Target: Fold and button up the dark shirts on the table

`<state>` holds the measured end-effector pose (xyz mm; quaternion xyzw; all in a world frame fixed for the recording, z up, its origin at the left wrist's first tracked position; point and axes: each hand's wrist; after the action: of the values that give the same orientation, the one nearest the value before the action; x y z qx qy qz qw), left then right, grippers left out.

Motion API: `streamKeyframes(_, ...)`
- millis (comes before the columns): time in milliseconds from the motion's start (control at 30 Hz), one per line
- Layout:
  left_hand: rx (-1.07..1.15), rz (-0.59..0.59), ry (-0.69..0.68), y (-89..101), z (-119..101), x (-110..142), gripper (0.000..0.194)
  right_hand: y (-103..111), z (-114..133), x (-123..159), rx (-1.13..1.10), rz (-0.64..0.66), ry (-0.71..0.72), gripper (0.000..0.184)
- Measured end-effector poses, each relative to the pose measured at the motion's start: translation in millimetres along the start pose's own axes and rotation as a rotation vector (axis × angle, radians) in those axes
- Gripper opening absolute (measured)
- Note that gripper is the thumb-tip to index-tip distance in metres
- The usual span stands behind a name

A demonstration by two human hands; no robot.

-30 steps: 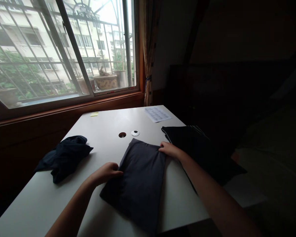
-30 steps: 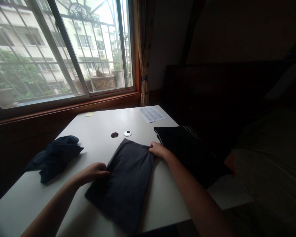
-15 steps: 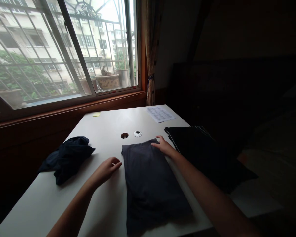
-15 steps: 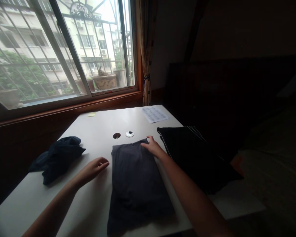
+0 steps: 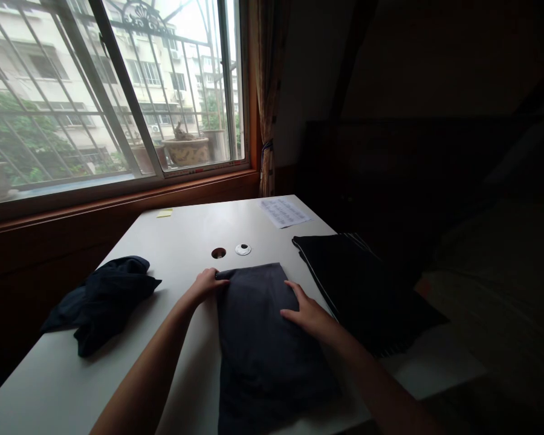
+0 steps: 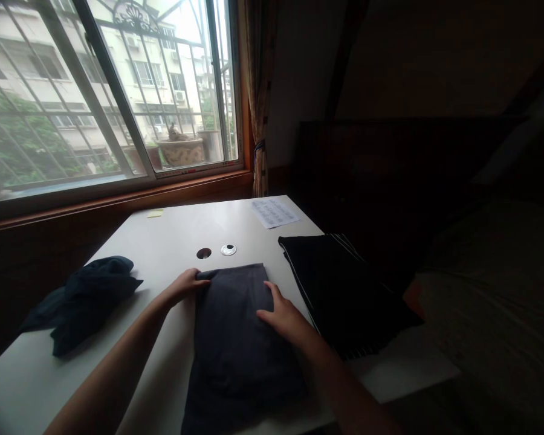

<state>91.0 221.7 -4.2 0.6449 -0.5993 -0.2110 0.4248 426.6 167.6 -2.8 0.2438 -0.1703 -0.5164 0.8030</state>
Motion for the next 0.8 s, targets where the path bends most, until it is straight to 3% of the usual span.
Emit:
streamKeyframes(200, 0.244, 0.074, 0.015, 4.6, 1, 19, 0.032, -12, -9, 34, -0.178, -0.050, 0.035, 0.079)
streamKeyframes(367, 0.490, 0.202, -0.013, 11.0, -20, 39, 0.037, -3, -5, 47, -0.239, -0.110, 0.046, 0.074)
streamKeyframes(567, 0.735, 0.230, -0.114, 15.0, -66, 47, 0.037, 53, 8, 51, -0.098, -0.274, 0.088, 0.071)
streamKeyframes(800, 0.920, 0.227, -0.201, -0.8, -144, 17, 0.037, 144, 16, 52, -0.009, -0.425, 0.109, 0.068)
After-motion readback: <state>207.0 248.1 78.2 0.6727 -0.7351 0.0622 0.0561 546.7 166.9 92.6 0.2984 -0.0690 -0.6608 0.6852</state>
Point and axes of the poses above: each hand's wrist, its own x-axis away from the middle knuckle, its own y-axis out of the back of the hand, z = x × y, and after that the axes turned 11 degrees about y, right-handed
